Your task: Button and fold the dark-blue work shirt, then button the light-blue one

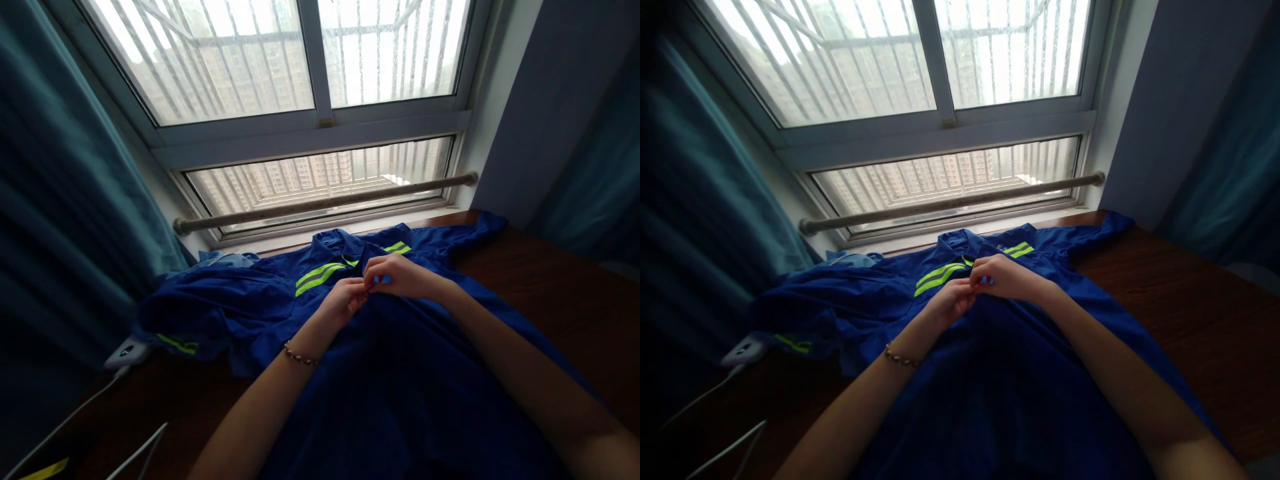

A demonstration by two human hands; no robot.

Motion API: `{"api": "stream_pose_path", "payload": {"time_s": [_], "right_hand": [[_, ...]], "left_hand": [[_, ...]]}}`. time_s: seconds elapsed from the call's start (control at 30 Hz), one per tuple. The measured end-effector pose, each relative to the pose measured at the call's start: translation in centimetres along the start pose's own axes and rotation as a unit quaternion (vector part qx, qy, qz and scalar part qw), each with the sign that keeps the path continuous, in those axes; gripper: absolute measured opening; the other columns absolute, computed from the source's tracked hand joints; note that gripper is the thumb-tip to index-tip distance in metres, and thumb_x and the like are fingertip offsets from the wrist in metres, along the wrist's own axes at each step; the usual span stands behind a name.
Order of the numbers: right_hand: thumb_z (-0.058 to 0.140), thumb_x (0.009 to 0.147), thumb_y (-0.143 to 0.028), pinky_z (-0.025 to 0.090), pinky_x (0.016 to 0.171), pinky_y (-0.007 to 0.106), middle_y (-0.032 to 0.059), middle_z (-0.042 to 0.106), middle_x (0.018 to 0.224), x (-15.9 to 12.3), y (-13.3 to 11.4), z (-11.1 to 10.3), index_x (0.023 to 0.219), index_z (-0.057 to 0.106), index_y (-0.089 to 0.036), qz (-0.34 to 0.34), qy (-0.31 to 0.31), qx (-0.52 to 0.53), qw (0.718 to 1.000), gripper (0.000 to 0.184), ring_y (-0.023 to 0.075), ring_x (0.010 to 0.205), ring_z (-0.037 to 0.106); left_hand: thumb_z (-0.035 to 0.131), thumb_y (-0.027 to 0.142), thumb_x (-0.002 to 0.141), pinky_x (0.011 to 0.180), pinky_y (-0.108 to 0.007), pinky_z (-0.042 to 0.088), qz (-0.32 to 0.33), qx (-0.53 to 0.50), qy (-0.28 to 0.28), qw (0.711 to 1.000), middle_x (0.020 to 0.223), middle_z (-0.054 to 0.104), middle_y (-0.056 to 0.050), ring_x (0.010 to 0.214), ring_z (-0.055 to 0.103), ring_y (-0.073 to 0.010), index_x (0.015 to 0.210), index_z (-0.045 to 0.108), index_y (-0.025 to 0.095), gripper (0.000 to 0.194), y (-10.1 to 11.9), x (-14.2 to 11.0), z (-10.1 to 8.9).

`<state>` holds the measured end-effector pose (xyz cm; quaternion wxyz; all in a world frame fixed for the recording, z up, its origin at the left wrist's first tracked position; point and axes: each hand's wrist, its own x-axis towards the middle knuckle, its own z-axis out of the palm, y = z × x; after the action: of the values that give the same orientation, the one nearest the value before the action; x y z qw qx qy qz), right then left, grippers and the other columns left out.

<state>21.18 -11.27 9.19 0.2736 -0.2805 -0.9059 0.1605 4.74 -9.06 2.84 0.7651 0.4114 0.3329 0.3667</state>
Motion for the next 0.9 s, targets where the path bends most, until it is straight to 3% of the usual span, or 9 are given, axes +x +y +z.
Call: {"api": "stream_pose_path", "payload": {"time_s": [0.1,0.27,0.57,0.7,0.8,0.9], "right_hand": [[0.059,0.072,-0.010,0.041,0.062,0.020,0.0024,0.060,0.081,-0.3,0.3,-0.3,0.079,0.064,-0.015,0.007,-0.022,-0.012,1.000,0.010,0.0100,0.067,0.054],[0.058,0.075,-0.014,0.041,0.066,0.021,0.0039,0.060,0.081,-0.5,0.7,-0.2,0.079,0.066,-0.015,0.006,-0.007,-0.023,1.000,0.008,0.0111,0.070,0.055],[0.062,0.073,-0.019,0.037,0.056,0.020,0.0004,0.054,0.068,-0.7,0.9,-0.3,0.066,0.062,-0.014,0.046,0.007,-0.001,0.999,0.009,0.0093,0.060,0.051],[0.065,0.069,-0.023,0.037,0.053,0.020,-0.0009,0.054,0.065,-0.6,2.0,0.2,0.066,0.060,-0.014,0.096,0.022,0.016,0.995,0.011,0.0096,0.059,0.050],[0.070,0.063,-0.022,0.039,0.054,0.021,0.0008,0.055,0.076,-0.5,2.4,0.7,0.080,0.059,-0.014,0.101,0.054,0.019,0.993,0.021,0.0104,0.062,0.050],[0.066,0.066,-0.018,0.041,0.059,0.022,0.0043,0.055,0.096,-0.4,2.2,0.9,0.106,0.055,-0.018,0.067,0.029,0.038,0.997,0.041,0.0113,0.071,0.052]], "left_hand": [[0.060,0.005,0.066,0.060,-0.019,0.043,-0.017,-0.031,-0.024,0.999,0.059,0.055,-0.001,0.057,0.055,-0.0086,0.069,0.060,0.008,0.005,-0.1,0.0,0.0],[0.064,0.009,0.065,0.056,-0.017,0.041,-0.018,-0.016,-0.024,0.999,0.059,0.054,-0.001,0.056,0.053,-0.0072,0.068,0.059,0.009,0.006,0.2,-0.1,-0.1],[0.069,0.025,0.063,0.049,-0.017,0.031,0.074,0.111,0.012,0.991,0.055,0.050,0.001,0.049,0.043,-0.0042,0.062,0.060,0.010,0.017,0.9,-1.1,0.9],[0.066,0.031,0.065,0.047,-0.019,0.027,0.135,0.205,0.022,0.969,0.052,0.047,0.002,0.049,0.039,-0.0051,0.061,0.062,0.009,0.023,1.2,-1.6,1.1],[0.067,0.028,0.063,0.049,-0.020,0.028,0.182,0.270,0.049,0.944,0.054,0.047,0.002,0.051,0.040,-0.0066,0.063,0.065,0.010,0.018,1.3,-1.6,1.0],[0.067,0.024,0.062,0.055,-0.022,0.034,0.245,0.307,0.052,0.918,0.064,0.054,-0.001,0.061,0.047,-0.0104,0.063,0.068,0.013,0.010,0.9,-1.3,0.9]]}}
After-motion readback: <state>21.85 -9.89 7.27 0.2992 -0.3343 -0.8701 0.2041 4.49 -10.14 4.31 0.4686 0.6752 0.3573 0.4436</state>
